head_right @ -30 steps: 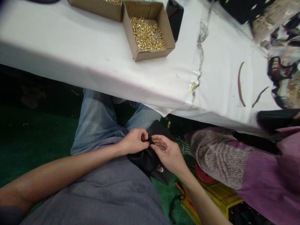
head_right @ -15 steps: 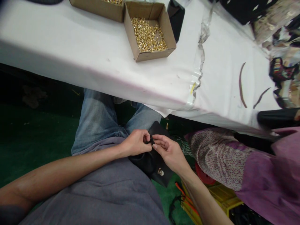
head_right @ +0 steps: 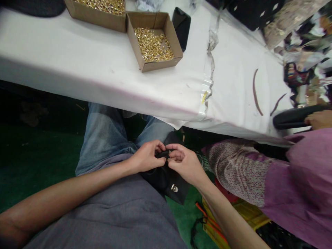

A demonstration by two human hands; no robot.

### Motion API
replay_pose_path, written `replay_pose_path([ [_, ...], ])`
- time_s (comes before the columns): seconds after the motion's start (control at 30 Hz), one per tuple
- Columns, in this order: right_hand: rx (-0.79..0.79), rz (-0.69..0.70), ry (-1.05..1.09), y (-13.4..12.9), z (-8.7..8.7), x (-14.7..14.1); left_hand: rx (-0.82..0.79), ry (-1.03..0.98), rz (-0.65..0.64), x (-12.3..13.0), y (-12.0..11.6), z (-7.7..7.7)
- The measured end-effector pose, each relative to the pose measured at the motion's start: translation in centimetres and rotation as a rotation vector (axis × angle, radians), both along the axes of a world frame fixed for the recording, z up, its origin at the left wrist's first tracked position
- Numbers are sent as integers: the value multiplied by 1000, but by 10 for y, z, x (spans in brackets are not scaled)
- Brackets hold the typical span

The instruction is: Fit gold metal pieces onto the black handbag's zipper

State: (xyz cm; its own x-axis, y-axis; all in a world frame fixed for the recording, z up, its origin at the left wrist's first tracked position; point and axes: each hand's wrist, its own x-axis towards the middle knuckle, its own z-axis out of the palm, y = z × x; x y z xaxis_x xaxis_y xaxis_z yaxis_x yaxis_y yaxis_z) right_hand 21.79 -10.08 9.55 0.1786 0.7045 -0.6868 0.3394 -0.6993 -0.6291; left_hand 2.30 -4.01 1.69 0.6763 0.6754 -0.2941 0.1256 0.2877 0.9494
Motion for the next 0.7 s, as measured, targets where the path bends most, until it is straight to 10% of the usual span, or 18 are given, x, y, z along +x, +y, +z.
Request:
replay_pose_path([
  [0.3,308,-379,65,45,35,-27,225,-6,-66,3,97,56],
  [0.7,438,-376,86,59,-33,-41,278,251,109,-12,77,21],
])
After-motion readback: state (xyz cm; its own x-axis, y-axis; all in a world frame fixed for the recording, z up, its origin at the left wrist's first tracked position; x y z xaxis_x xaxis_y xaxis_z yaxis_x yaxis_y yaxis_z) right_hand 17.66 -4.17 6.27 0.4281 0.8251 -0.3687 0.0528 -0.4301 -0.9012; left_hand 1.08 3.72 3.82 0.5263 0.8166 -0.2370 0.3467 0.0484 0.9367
